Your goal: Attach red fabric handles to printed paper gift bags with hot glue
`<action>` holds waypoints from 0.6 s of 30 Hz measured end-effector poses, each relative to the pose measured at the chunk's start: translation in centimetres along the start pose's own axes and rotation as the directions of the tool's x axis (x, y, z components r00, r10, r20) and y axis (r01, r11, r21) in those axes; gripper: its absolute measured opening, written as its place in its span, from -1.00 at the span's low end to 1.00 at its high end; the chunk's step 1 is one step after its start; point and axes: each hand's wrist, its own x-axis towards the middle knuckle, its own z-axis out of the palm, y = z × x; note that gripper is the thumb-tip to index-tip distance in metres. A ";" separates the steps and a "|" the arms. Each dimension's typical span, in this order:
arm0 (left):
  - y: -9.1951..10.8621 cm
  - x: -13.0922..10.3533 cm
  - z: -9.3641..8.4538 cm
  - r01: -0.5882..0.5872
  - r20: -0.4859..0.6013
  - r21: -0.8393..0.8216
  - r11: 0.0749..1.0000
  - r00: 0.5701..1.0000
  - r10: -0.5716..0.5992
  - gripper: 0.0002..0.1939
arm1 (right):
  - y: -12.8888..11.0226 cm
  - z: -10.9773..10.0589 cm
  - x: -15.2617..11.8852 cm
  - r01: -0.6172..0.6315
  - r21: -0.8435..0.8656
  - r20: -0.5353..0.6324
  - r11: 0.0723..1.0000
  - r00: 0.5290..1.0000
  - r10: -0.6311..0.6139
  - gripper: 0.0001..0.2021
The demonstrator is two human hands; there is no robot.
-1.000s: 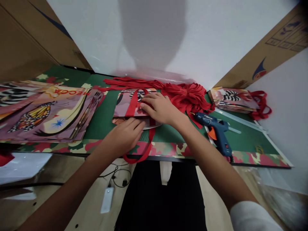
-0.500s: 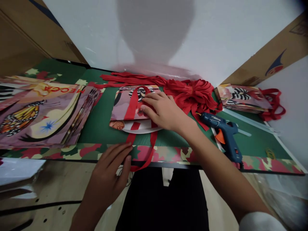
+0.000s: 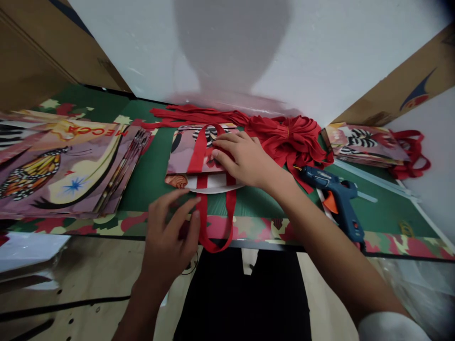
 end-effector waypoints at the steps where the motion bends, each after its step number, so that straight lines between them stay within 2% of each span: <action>1: -0.3 0.7 0.3 0.001 -0.022 0.047 0.999 1.000 0.000 -0.66 | 0.2 0.1 0.4 -0.001 0.000 -0.005 1.000 1.000 0.001 -0.61; 5: -1.1 2.6 1.3 0.012 -0.063 0.135 0.991 0.998 -0.003 -0.69 | 1.3 0.4 1.9 0.018 0.009 -0.015 1.000 1.000 -0.018 -0.60; 8: -1.4 2.9 1.7 -0.007 -0.059 0.146 0.989 0.998 0.016 -0.70 | 1.1 0.0 1.5 0.053 0.054 -0.065 0.997 0.997 -0.049 -0.58; 10: -1.4 2.7 1.6 -0.031 -0.039 0.133 0.991 0.999 0.037 -0.67 | 0.0 -0.4 -0.1 0.032 0.090 -0.208 0.995 0.978 -0.013 -0.59; 13: -1.4 2.5 1.5 -0.052 0.002 0.055 0.997 0.999 0.052 -0.57 | -2.2 -0.2 -4.0 -0.038 0.173 -0.448 0.984 0.887 0.113 -0.63; 14: -1.5 2.4 1.5 -0.054 0.018 0.020 0.998 0.998 0.053 -0.54 | -2.7 0.2 -5.3 -0.050 0.202 -0.461 0.978 0.876 0.140 -0.66; 18: -1.9 2.0 1.7 -0.060 0.100 -0.070 0.996 0.993 0.067 -0.51 | -3.0 3.5 -9.4 -0.105 0.312 -0.322 0.944 0.923 0.209 -0.92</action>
